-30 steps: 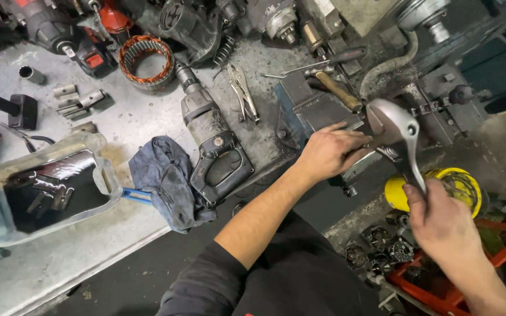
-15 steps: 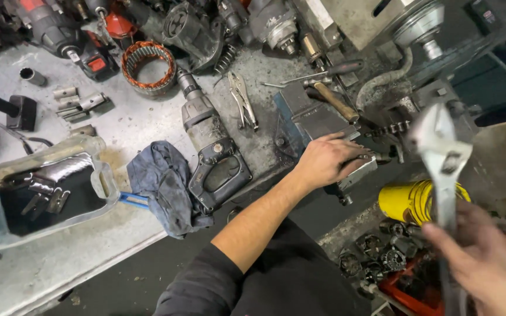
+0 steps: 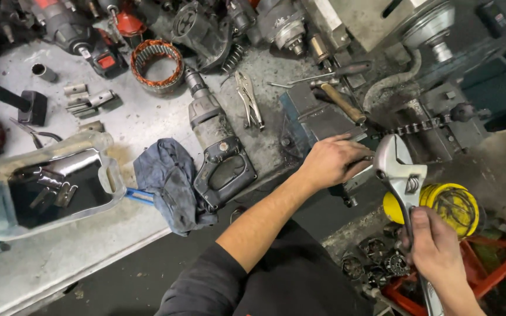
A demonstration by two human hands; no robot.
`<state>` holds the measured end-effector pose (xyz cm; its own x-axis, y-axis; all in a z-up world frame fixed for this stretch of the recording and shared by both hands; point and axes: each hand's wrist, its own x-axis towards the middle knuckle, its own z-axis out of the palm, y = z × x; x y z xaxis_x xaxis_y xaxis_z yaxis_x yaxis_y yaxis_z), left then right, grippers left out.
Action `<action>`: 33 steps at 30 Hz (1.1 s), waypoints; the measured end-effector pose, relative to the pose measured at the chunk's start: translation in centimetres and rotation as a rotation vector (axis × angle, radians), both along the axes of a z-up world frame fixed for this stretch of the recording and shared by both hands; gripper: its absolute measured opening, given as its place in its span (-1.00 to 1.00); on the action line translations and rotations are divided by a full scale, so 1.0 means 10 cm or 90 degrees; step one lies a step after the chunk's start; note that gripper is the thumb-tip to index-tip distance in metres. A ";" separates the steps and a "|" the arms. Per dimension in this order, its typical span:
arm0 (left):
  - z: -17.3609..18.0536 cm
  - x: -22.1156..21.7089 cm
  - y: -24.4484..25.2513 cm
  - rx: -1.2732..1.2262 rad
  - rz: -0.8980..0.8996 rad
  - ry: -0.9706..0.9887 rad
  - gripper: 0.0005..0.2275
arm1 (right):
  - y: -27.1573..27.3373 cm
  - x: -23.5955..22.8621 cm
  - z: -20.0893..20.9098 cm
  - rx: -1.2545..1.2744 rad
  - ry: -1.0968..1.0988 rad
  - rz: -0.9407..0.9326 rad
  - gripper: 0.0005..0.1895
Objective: The person fits an adjustable wrench onto a metal workpiece held in a bench vise, turning the wrench jaw adjustment to set the opening, and strikes the workpiece with a ball-peen hammer. They reposition the wrench on the part and re-tighten the jaw several times while working at the bench.
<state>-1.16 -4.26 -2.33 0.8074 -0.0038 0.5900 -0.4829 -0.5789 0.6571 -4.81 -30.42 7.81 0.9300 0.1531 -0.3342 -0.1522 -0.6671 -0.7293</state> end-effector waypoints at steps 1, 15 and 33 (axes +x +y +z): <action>0.00 0.01 0.00 -0.001 -0.002 -0.006 -0.79 | 0.02 0.02 0.01 -0.012 -0.005 -0.003 -0.56; 0.03 -0.01 0.01 -0.009 0.008 -0.003 -0.79 | 0.13 0.23 0.20 -0.172 -0.107 0.052 -0.47; -0.06 0.02 0.04 0.017 0.013 -0.015 -0.78 | -0.17 0.42 0.25 -0.182 -0.022 0.027 -0.48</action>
